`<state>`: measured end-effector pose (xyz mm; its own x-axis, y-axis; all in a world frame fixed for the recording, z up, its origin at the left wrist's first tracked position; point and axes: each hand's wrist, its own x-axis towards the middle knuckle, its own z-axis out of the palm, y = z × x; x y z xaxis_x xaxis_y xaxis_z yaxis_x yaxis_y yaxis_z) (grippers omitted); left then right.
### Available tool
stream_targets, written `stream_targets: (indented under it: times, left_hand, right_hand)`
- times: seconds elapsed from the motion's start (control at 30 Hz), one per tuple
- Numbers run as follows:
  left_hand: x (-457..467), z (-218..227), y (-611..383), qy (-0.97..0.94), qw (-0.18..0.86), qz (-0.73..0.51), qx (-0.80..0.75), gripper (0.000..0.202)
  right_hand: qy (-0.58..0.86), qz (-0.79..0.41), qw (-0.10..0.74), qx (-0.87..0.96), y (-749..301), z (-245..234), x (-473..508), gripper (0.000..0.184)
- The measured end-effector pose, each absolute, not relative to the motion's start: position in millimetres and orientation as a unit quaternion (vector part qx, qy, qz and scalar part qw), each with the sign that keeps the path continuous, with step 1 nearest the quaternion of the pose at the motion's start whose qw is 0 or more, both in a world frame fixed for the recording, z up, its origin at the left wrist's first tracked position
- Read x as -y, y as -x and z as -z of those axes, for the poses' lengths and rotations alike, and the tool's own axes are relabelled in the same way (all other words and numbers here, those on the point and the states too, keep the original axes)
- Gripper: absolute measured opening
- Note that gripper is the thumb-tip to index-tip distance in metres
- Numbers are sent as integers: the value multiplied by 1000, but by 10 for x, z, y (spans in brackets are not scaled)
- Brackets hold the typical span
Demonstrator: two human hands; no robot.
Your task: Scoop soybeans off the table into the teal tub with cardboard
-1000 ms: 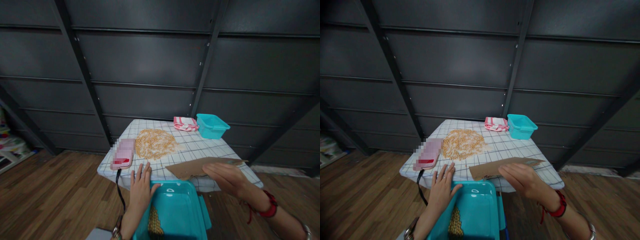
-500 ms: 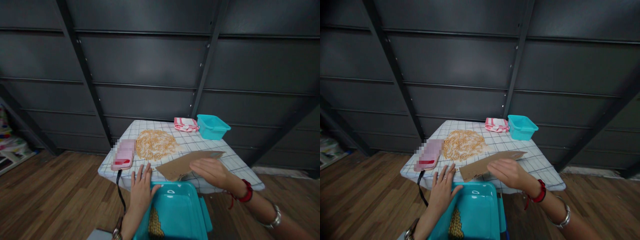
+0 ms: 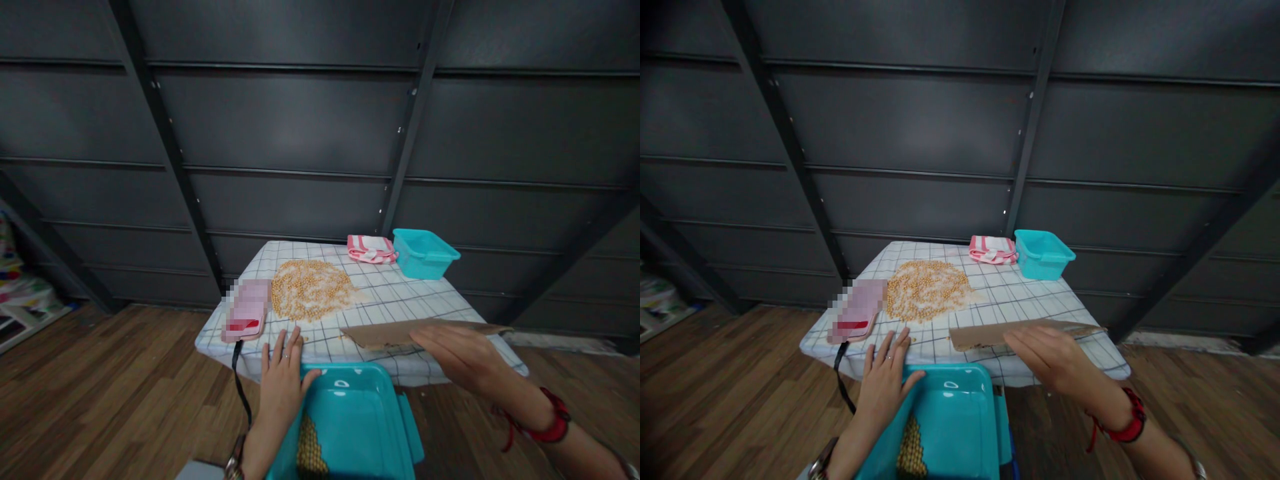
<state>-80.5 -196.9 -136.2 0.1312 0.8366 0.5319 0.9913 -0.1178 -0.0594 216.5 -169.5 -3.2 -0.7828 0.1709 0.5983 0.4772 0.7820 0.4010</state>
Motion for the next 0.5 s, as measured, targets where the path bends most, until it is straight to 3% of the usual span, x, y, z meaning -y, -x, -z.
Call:
stream_targets:
  times: [0.2, 0.5]
  left_hand:
    - [1965, 1369, 808, 722, 219, 193, 627, 59]
    - [1975, 1369, 822, 724, 212, 199, 626, 55]
  right_hand:
    - [178, 202, 279, 922, -2051, -152, 1918, 34]
    - [125, 298, 268, 908, -2147, -60, 2098, 32]
